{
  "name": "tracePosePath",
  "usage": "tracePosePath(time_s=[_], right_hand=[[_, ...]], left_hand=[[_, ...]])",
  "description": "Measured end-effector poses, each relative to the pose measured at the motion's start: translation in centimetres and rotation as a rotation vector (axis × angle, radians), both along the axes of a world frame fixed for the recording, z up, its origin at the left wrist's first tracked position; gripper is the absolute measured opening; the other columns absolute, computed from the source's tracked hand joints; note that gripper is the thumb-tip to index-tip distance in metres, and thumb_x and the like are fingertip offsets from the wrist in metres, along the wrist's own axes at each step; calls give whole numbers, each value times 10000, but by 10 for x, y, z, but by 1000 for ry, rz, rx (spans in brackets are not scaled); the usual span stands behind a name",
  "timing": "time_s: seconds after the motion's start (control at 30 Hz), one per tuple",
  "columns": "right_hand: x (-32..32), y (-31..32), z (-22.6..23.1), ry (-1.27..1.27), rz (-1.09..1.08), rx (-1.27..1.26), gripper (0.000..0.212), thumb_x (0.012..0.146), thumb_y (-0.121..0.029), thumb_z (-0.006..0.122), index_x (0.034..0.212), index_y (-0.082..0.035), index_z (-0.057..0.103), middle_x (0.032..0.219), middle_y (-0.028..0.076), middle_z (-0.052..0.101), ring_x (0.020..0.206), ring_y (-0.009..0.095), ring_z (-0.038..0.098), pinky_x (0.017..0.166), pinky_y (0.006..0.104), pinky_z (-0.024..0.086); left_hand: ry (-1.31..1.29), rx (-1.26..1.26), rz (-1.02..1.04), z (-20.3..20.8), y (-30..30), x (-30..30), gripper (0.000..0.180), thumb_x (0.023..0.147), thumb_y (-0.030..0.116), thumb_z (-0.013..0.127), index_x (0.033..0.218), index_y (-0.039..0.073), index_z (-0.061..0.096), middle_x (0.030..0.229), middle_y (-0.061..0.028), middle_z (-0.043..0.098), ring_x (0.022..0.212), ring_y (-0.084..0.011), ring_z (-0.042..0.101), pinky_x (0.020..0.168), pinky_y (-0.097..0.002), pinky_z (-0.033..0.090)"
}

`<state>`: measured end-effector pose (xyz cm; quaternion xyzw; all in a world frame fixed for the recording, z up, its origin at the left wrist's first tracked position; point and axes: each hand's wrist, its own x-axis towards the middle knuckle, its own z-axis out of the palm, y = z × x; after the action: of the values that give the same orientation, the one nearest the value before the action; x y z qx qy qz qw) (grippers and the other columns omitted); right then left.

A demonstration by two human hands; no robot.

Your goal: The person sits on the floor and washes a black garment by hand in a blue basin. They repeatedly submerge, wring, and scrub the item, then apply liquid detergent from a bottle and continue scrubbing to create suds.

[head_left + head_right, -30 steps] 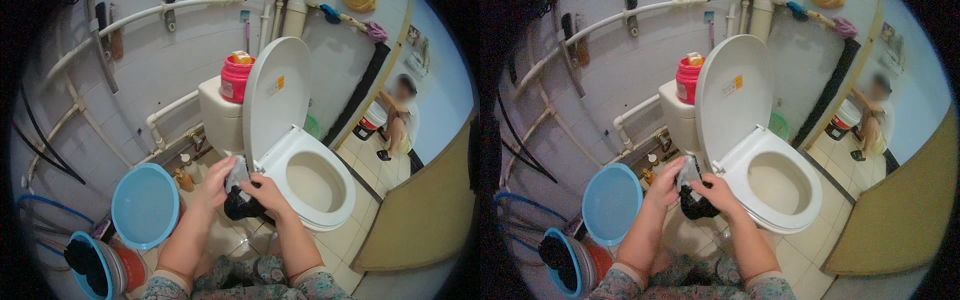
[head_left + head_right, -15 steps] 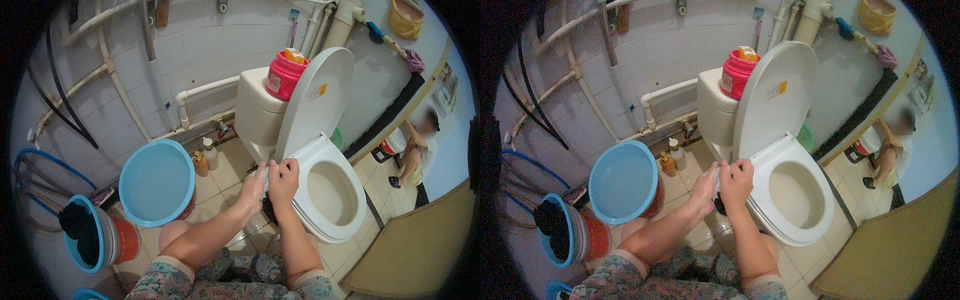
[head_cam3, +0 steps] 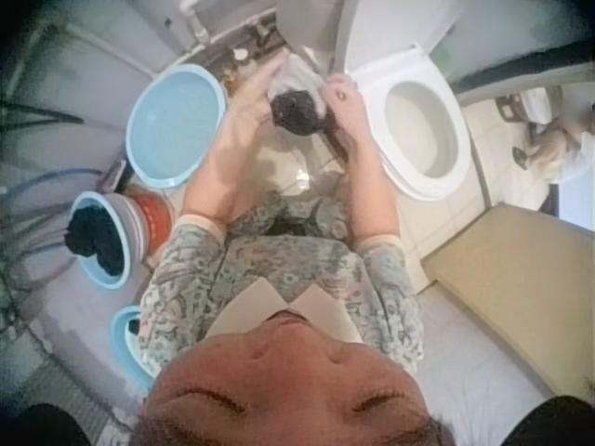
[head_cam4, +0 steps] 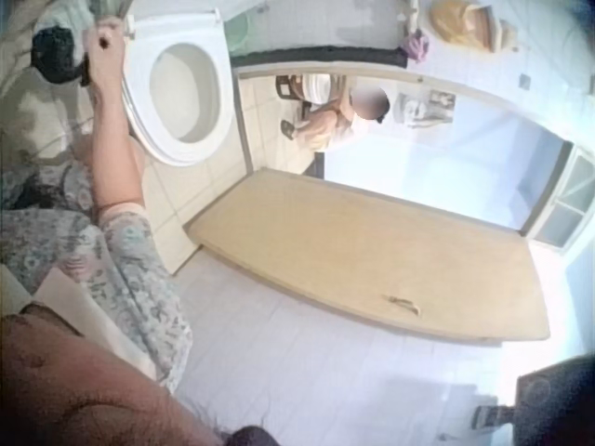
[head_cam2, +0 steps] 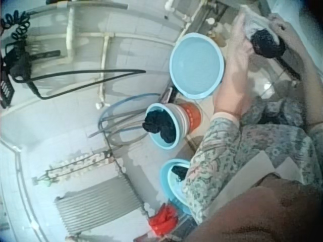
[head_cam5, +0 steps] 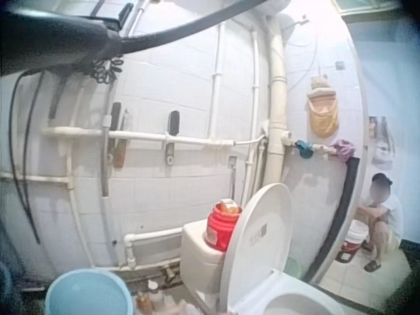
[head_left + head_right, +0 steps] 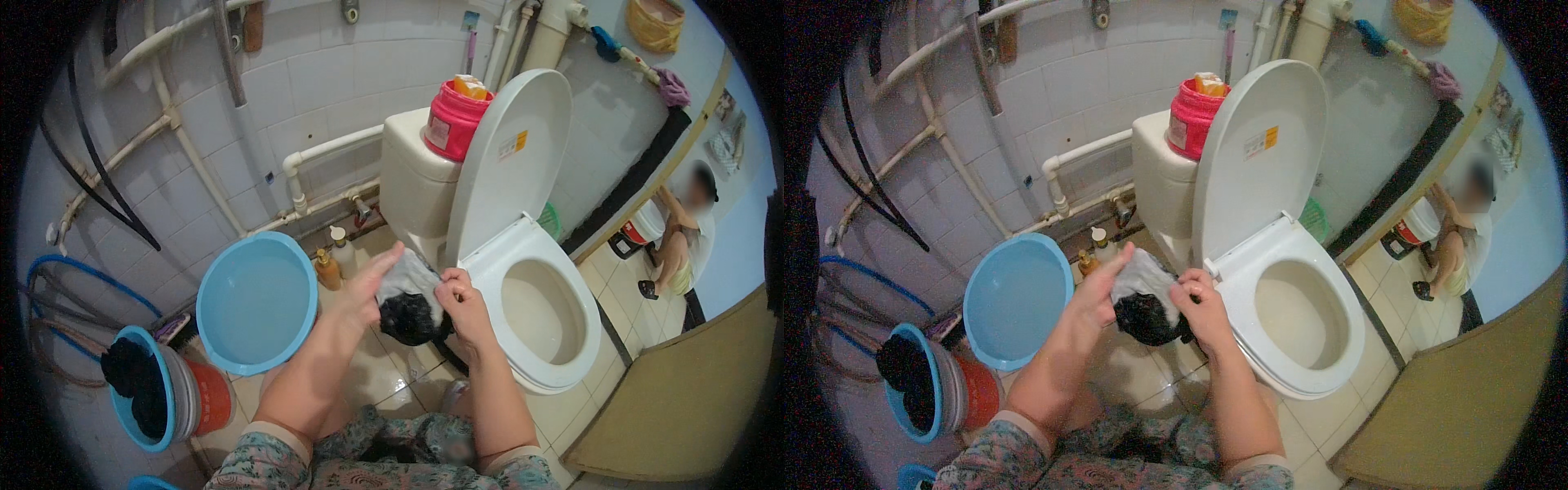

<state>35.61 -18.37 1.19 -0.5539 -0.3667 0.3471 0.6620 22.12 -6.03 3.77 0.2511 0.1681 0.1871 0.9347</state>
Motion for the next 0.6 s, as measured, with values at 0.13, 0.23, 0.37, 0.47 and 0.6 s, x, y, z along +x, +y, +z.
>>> tracePosePath(time_s=[0.13, 0.23, 0.37, 0.47, 0.6], right_hand=[[-2, -13, 18, 179, 228, -12, 160, 729, -121, 702, 761, 1, 603, 880, 3, 509, 827, 120, 479, 769, 237, 371], [-7, -14, 20, 260, 306, -68, 204, 724, -130, 704, 872, -24, 613, 816, -32, 553, 689, 85, 489, 628, 222, 392], [-4, -12, 27, -32, 150, -279, 158, 760, -129, 666, 822, -9, 584, 870, -2, 520, 755, 105, 465, 708, 218, 375], [-15, -1, 6, -214, -69, 266, 148, 789, -123, 628, 792, 7, 558, 975, 45, 481, 858, 137, 437, 780, 244, 350], [-47, 8, 26, -848, -76, 333, 262, 752, -87, 620, 980, 6, 530, 1214, 128, 482, 1189, 283, 396, 1024, 447, 204]], left_hand=[[-161, 171, -1, 16, 8, -15, 242, 864, 264, 561, 951, 39, 573, 913, -88, 621, 849, -200, 610, 770, -347, 502], [-122, -7, 108, 3, 13, -16, 244, 872, 269, 546, 968, 46, 568, 925, -95, 620, 857, -223, 605, 794, -365, 492], [-156, -72, 125, 21, 23, -22, 203, 886, 239, 524, 998, 70, 535, 942, -67, 603, 877, -210, 590, 786, -367, 486], [43, 134, 253, -1, 19, -11, 195, 877, 248, 535, 1012, 109, 543, 956, -53, 594, 879, -199, 584, 789, -381, 487], [270, 263, 190, -13, -8, 4, 196, 915, 282, 464, 1036, 129, 482, 926, -20, 556, 847, -144, 553, 756, -307, 470]])
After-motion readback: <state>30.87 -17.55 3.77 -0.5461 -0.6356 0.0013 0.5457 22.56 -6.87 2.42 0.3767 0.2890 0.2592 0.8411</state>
